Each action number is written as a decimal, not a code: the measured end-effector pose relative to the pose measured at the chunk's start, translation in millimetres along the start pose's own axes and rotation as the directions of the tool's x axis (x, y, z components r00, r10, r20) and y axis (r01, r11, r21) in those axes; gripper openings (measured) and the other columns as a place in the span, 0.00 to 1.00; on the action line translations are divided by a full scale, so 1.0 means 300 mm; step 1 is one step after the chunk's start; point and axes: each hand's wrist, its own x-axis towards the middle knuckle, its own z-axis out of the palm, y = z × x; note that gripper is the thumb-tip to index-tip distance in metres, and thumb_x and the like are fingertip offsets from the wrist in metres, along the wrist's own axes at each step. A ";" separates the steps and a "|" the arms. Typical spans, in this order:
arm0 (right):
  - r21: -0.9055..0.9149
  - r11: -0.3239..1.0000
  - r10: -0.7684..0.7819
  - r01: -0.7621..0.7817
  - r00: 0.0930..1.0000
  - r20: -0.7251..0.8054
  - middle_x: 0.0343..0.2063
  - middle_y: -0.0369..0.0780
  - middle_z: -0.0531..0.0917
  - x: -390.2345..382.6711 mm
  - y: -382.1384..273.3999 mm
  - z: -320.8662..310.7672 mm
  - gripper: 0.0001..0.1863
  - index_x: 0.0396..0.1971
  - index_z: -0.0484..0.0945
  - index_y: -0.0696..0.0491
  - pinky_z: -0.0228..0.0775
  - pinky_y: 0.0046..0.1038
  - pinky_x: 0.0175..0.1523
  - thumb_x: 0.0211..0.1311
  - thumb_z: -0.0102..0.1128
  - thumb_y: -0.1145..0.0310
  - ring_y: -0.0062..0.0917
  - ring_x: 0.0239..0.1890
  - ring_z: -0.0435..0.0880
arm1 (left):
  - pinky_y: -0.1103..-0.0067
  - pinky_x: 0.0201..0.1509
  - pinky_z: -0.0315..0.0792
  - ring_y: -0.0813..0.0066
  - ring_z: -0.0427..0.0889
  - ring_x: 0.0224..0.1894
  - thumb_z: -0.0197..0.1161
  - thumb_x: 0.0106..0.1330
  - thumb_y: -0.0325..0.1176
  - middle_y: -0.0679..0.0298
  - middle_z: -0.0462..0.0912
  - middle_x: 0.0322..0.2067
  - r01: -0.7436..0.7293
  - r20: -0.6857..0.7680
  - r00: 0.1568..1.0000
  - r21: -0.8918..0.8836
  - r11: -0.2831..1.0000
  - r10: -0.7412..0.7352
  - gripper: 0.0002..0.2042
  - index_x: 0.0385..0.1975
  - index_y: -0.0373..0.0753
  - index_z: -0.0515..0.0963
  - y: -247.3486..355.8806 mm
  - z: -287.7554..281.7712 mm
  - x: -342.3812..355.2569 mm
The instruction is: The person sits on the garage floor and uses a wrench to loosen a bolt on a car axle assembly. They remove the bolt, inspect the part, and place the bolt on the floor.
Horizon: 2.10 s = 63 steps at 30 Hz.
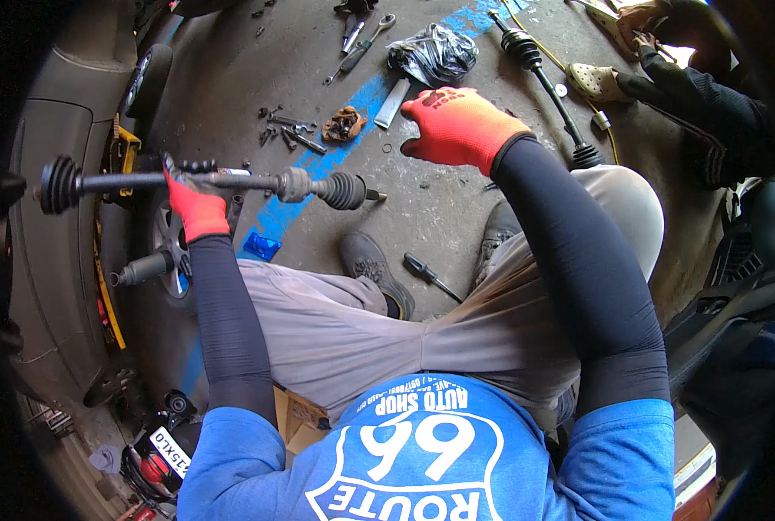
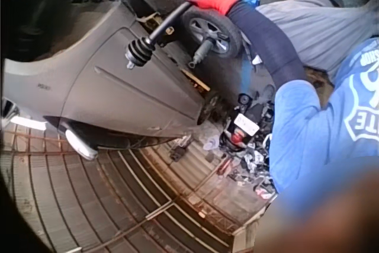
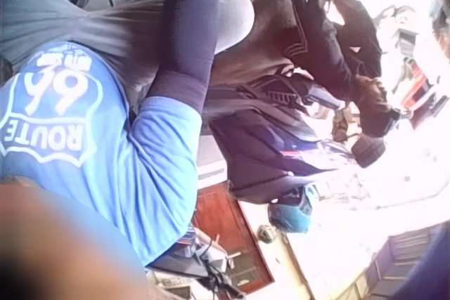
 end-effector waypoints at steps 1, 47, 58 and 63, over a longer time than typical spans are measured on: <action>0.022 1.000 -0.001 0.001 1.000 0.000 0.47 0.48 0.82 0.001 -0.003 -0.004 0.29 0.54 0.78 0.56 0.73 0.38 0.58 0.58 0.67 0.53 0.42 0.52 0.81 | 0.76 0.26 0.71 0.78 0.66 0.17 0.66 0.66 0.52 0.72 0.64 0.17 0.015 -0.011 1.000 -0.026 1.000 -0.016 0.20 0.24 0.48 0.64 0.006 -0.025 0.000; 0.033 0.998 -0.060 0.062 0.997 -0.047 0.41 0.49 0.84 0.004 -0.038 -0.045 0.23 0.44 0.80 0.56 0.75 0.40 0.53 0.58 0.65 0.52 0.42 0.48 0.83 | 0.69 0.27 0.71 0.73 0.67 0.16 0.56 0.70 0.61 0.67 0.66 0.14 -0.012 0.458 0.889 0.001 1.000 0.010 0.26 0.21 0.44 0.67 -0.147 -0.025 -0.176; 0.345 0.856 0.513 -0.386 0.538 -0.669 0.42 0.47 0.87 -0.139 0.429 -0.429 0.23 0.54 0.81 0.54 0.75 0.32 0.52 0.68 0.57 0.53 0.39 0.46 0.86 | 0.79 0.23 0.64 0.86 0.72 0.20 0.71 0.65 0.33 0.70 0.75 0.16 -0.594 0.756 0.654 0.537 0.600 -0.029 0.10 0.27 0.33 0.81 -0.305 0.132 -0.323; 0.742 0.670 0.741 0.031 0.027 -0.671 0.35 0.37 0.86 -0.390 0.648 -0.484 0.18 0.48 0.82 0.60 0.72 0.22 0.43 0.71 0.57 0.60 0.18 0.35 0.81 | 0.67 0.37 0.74 0.60 0.84 0.29 0.71 0.62 0.45 0.51 0.83 0.24 -0.648 0.678 0.596 0.723 0.241 -0.431 0.17 0.31 0.34 0.83 -0.495 0.172 -0.330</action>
